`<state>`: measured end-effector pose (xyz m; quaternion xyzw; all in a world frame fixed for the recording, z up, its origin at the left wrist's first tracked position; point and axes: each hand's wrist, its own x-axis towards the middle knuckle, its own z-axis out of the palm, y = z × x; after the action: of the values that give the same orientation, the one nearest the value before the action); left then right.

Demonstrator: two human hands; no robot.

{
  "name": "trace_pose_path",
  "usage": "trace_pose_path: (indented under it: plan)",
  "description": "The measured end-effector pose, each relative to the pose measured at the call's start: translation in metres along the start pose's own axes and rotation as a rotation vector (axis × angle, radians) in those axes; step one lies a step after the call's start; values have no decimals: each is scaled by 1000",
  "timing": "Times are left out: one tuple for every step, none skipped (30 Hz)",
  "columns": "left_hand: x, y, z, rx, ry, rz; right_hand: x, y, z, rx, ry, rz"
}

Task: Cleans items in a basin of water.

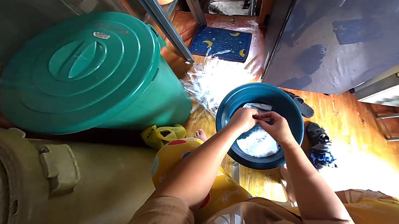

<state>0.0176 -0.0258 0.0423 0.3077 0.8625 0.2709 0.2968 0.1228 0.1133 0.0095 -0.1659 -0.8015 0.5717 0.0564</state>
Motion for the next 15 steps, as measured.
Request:
trace_pose_path:
  plan:
    - [1,-1,1,3,3,4,-1,-2,1,-39,15,1]
    - [1,-2,1,13,-2,13,-1,-3,1,-79,29,-11]
    - [2,-3,2,23,-8,27,-2,-4,1,-111,41,-34]
    - [2,-4,2,28,-15,33,-2,-5,0,-132,54,-55]
    - [2,-4,2,28,-18,34,-3,-6,-2,-148,72,-75]
    - [2,-5,2,23,-13,33,-2,-6,-4,-163,89,-95]
    - [2,-6,3,9,0,28,-2,-7,-8,-175,105,-107]
    - [1,-5,3,-16,20,22,-2,-8,-11,-183,122,-113]
    - [-1,-4,4,-37,31,10,-3,-10,-15,-184,143,-116]
    - [-2,-3,3,-53,33,-5,-4,-11,-20,-179,165,-115]
    - [-1,-2,2,-64,30,-22,-4,-12,-25,-165,190,-111]
    - [0,-3,1,-74,28,-41,-4,-12,-29,-147,210,-105]
    - [0,-3,0,-87,19,-63,-4,-12,-33,-129,218,-95]
    - [1,-3,0,-102,18,-77,-3,-12,-35,-117,211,-92]
    - [1,-3,-1,-117,22,-83,-3,-11,-37,-118,188,-100]
